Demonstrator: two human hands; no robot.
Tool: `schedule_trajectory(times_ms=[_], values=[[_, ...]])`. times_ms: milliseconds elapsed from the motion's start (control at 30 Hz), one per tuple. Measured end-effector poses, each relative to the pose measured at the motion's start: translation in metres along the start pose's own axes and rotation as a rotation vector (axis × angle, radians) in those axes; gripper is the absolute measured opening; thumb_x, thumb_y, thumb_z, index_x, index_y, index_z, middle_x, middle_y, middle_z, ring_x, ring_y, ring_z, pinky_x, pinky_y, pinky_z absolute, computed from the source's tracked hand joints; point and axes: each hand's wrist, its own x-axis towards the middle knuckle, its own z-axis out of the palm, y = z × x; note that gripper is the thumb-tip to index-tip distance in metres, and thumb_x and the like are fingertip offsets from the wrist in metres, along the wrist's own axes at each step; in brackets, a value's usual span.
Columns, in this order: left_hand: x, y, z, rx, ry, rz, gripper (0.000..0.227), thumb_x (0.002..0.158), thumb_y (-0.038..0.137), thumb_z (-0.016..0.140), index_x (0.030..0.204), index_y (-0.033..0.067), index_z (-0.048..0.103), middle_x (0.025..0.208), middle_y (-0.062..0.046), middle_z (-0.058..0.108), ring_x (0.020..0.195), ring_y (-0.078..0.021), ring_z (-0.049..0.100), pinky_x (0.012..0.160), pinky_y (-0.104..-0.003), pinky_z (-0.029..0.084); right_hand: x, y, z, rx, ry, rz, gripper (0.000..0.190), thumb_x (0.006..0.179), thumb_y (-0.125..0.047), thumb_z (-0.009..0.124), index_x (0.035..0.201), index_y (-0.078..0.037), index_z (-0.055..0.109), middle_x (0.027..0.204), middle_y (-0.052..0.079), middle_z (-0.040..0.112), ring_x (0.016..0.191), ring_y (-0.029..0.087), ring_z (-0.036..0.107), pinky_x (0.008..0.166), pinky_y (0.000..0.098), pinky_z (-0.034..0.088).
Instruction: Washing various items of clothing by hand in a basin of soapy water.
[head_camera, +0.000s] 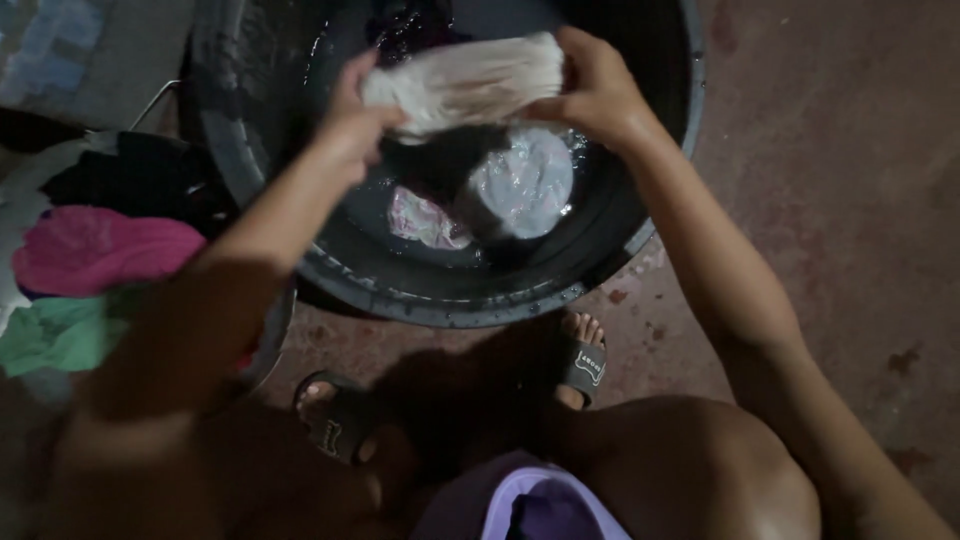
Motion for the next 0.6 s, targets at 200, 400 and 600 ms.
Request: schedule_trajectory(times_ms=[200, 400, 600], values=[[-0.025, -0.063, 0.100, 0.355, -0.207, -0.233, 0.109, 0.062, 0.037, 0.098, 0.150, 0.0082, 0.042, 0.150, -0.012, 0.060, 0.136, -0.0265, 0.060, 0.108, -0.033, 0.053, 0.009, -0.026, 0.045, -0.588, -0.033, -0.125, 0.057, 0.070, -0.015, 0.090, 0.117, -0.001, 0.060, 0.109, 0.017, 0.073, 0.097, 0.029, 0.074, 0.085, 0.0392, 0.063], [-0.021, -0.082, 0.135, -0.308, 0.120, -0.404, 0.058, 0.098, 0.034, 0.057, 0.146, 0.0022, 0.050, 0.132, -0.020, 0.061, 0.103, -0.0289, 0.062, 0.080, -0.041, 0.053, -0.003, -0.030, 0.050, -0.167, -0.052, -0.295, 0.078, 0.068, -0.025, 0.098, 0.126, 0.002, 0.053, 0.110, 0.018, 0.068, 0.099, 0.029, 0.070, 0.085, 0.0414, 0.063], [-0.016, -0.021, 0.126, -0.560, 0.142, 0.202, 0.067, 0.079, -0.015, 0.050, 0.139, 0.0084, 0.034, 0.137, -0.015, 0.044, 0.130, -0.0254, 0.050, 0.111, -0.039, 0.047, 0.007, 0.031, 0.055, 0.873, 0.255, 0.167, 0.050, 0.084, -0.020, 0.077, 0.124, 0.003, 0.057, 0.113, 0.017, 0.070, 0.104, 0.029, 0.073, 0.091, 0.0424, 0.064]])
